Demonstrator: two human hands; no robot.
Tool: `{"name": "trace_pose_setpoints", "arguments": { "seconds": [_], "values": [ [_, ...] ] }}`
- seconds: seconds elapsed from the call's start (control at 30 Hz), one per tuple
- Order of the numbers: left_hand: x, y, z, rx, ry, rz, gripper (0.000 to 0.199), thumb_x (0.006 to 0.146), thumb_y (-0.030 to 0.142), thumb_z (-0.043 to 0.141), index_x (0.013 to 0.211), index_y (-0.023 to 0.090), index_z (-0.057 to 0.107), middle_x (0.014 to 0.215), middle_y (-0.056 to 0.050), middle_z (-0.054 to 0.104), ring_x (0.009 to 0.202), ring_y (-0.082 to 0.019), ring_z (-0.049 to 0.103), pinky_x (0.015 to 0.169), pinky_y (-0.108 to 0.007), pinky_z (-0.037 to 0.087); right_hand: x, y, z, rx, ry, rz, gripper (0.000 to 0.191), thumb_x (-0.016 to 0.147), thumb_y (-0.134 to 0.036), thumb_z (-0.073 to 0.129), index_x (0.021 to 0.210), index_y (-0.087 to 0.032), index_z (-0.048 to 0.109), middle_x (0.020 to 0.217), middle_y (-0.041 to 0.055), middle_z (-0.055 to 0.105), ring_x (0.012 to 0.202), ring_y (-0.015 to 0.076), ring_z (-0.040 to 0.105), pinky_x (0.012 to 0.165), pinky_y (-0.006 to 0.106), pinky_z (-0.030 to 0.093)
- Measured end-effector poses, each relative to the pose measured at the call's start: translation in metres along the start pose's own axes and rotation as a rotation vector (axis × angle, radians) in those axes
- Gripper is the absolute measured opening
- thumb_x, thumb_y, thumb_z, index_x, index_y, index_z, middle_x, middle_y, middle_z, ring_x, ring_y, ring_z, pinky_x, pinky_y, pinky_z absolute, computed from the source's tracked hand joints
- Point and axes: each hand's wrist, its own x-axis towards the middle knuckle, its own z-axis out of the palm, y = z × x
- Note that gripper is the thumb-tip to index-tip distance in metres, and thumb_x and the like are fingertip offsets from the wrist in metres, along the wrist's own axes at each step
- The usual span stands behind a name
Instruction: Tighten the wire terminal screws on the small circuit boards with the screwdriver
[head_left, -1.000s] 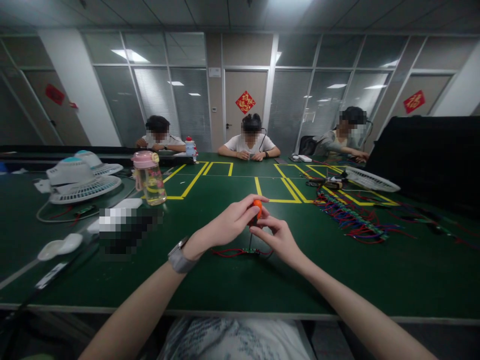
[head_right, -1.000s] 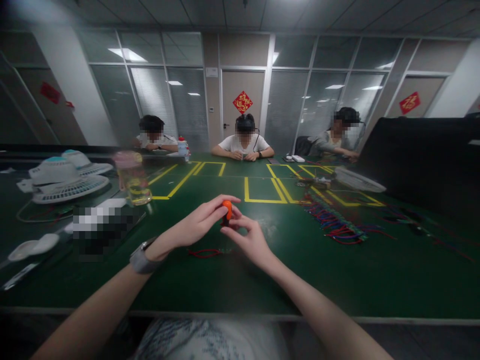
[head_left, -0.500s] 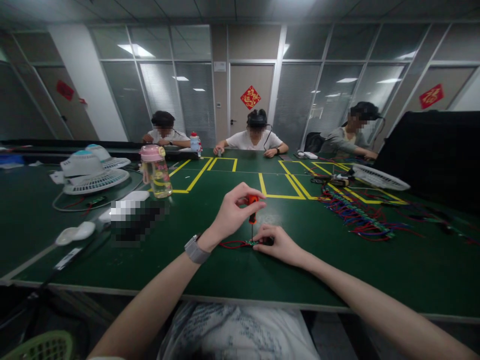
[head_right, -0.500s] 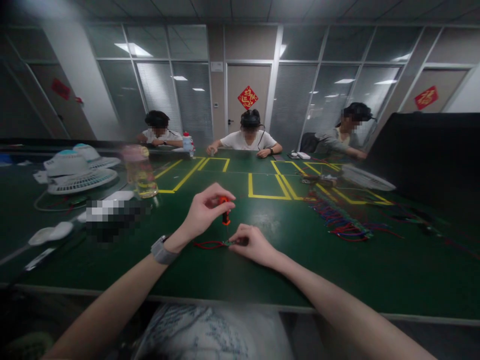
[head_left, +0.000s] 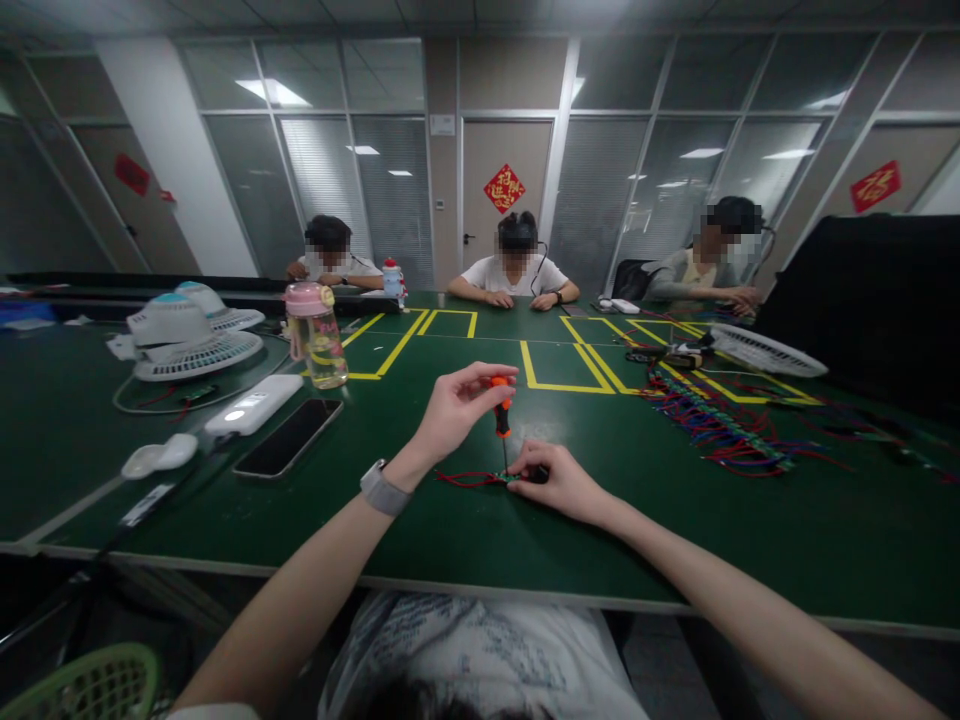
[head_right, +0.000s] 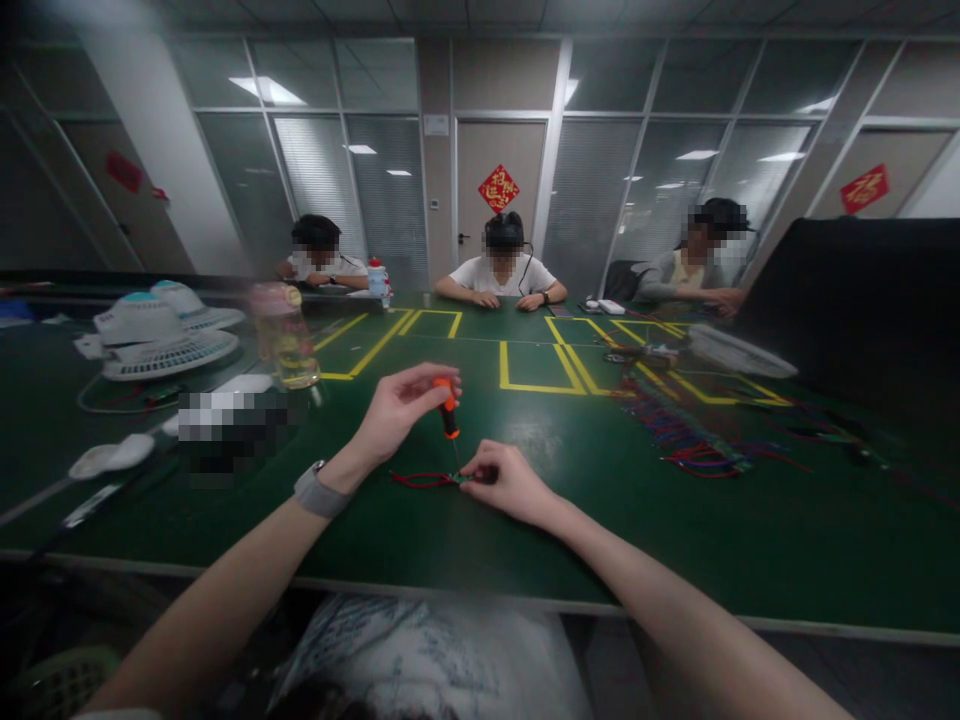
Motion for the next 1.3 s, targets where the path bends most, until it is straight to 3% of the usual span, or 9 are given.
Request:
{"name": "trace_pose_setpoints", "arguments": {
  "seconds": [0.17, 0.3, 0.43, 0.63, 0.77, 0.9, 1.0, 1.13, 1.3],
  "values": [
    [-0.0028, 0.0028, 0.0094, 0.06, -0.015, 0.068, 0.028, 0.091, 0.031, 0.052, 0.112, 0.02, 0.066, 0.125, -0.01, 0.058, 0.113, -0.022, 0.058, 0.095, -0.036, 0.049, 0.0013, -0.0016, 0.0001, -0.005, -0.009, -0.004, 0.011, 0.075, -0.024, 0.069, 0.08, -0.015, 0.072, 0.075, 0.0032, 0.061, 0.065, 0.0128, 0.054, 0.061, 0.026, 0.044],
    [-0.0036, 0.0023, 0.0106, -0.066, -0.105, -0.015, 0.031, 0.089, 0.032, 0.056, 0.115, 0.017, 0.062, 0.107, -0.01, 0.066, 0.094, -0.02, 0.066, 0.084, -0.035, 0.054, 0.0019, -0.0022, -0.0005, -0.028, -0.006, -0.008, 0.01, 0.075, -0.024, 0.069, 0.079, -0.016, 0.072, 0.072, 0.0018, 0.06, 0.063, 0.0121, 0.053, 0.06, 0.025, 0.043],
    [-0.0055, -0.0009, 0.0105, 0.102, 0.013, 0.083, 0.02, 0.081, 0.032, 0.066, 0.096, 0.018, 0.067, 0.1, -0.005, 0.059, 0.084, -0.014, 0.062, 0.071, -0.025, 0.054, 0.0023, -0.0017, -0.0001, -0.042, -0.009, -0.011, 0.011, 0.074, -0.025, 0.07, 0.079, -0.015, 0.072, 0.072, 0.0021, 0.06, 0.064, 0.0123, 0.053, 0.06, 0.025, 0.042],
    [-0.0069, 0.0016, 0.0114, 0.192, 0.001, 0.127, 0.029, 0.094, 0.029, 0.044, 0.113, 0.023, 0.065, 0.129, -0.008, 0.052, 0.121, -0.021, 0.051, 0.1, -0.035, 0.045, 0.0025, -0.0025, -0.0017, -0.07, -0.024, -0.025, 0.012, 0.076, -0.026, 0.07, 0.081, -0.015, 0.072, 0.072, 0.0022, 0.059, 0.064, 0.0125, 0.053, 0.06, 0.025, 0.042],
    [-0.0041, 0.0026, 0.01, -0.059, -0.076, 0.008, 0.033, 0.091, 0.031, 0.05, 0.12, 0.019, 0.06, 0.117, -0.01, 0.063, 0.098, -0.021, 0.064, 0.085, -0.037, 0.054, 0.0024, -0.0031, -0.0029, -0.068, -0.03, -0.025, 0.011, 0.076, -0.025, 0.069, 0.082, -0.016, 0.072, 0.073, 0.0023, 0.06, 0.065, 0.0127, 0.054, 0.061, 0.025, 0.043],
    [-0.0033, 0.0039, 0.0095, 0.034, 0.009, 0.022, 0.025, 0.08, 0.03, 0.066, 0.101, 0.017, 0.068, 0.096, -0.006, 0.066, 0.083, -0.015, 0.063, 0.075, -0.028, 0.054, 0.0026, -0.0013, -0.0025, -0.054, -0.032, -0.025, 0.012, 0.076, -0.026, 0.07, 0.082, -0.016, 0.072, 0.074, 0.0021, 0.06, 0.063, 0.0121, 0.054, 0.059, 0.025, 0.043],
    [-0.0044, 0.005, 0.0105, 0.128, 0.067, 0.076, 0.019, 0.079, 0.029, 0.067, 0.094, 0.019, 0.07, 0.102, -0.005, 0.06, 0.089, -0.014, 0.06, 0.073, -0.023, 0.052, 0.0028, 0.0001, -0.0022, -0.05, -0.031, -0.03, 0.013, 0.076, -0.027, 0.07, 0.082, -0.016, 0.072, 0.074, 0.0021, 0.059, 0.063, 0.012, 0.054, 0.059, 0.024, 0.043],
    [-0.0049, 0.0033, 0.0109, 0.014, -0.006, 0.055, 0.029, 0.091, 0.029, 0.049, 0.112, 0.02, 0.066, 0.123, -0.009, 0.057, 0.108, -0.02, 0.058, 0.088, -0.031, 0.051, 0.0028, 0.0002, -0.0028, -0.057, -0.041, -0.029, 0.014, 0.076, -0.027, 0.07, 0.083, -0.015, 0.072, 0.073, 0.0023, 0.059, 0.063, 0.0123, 0.054, 0.059, 0.025, 0.043],
    [-0.0043, 0.0023, 0.0107, -0.105, -0.054, -0.015, 0.032, 0.088, 0.031, 0.057, 0.116, 0.017, 0.063, 0.105, -0.009, 0.067, 0.09, -0.018, 0.065, 0.083, -0.034, 0.054, 0.0029, 0.0009, -0.0024, -0.054, -0.038, -0.031, 0.014, 0.076, -0.028, 0.07, 0.081, -0.016, 0.072, 0.073, 0.0018, 0.059, 0.063, 0.0122, 0.054, 0.059, 0.025, 0.043]
  ]
}}
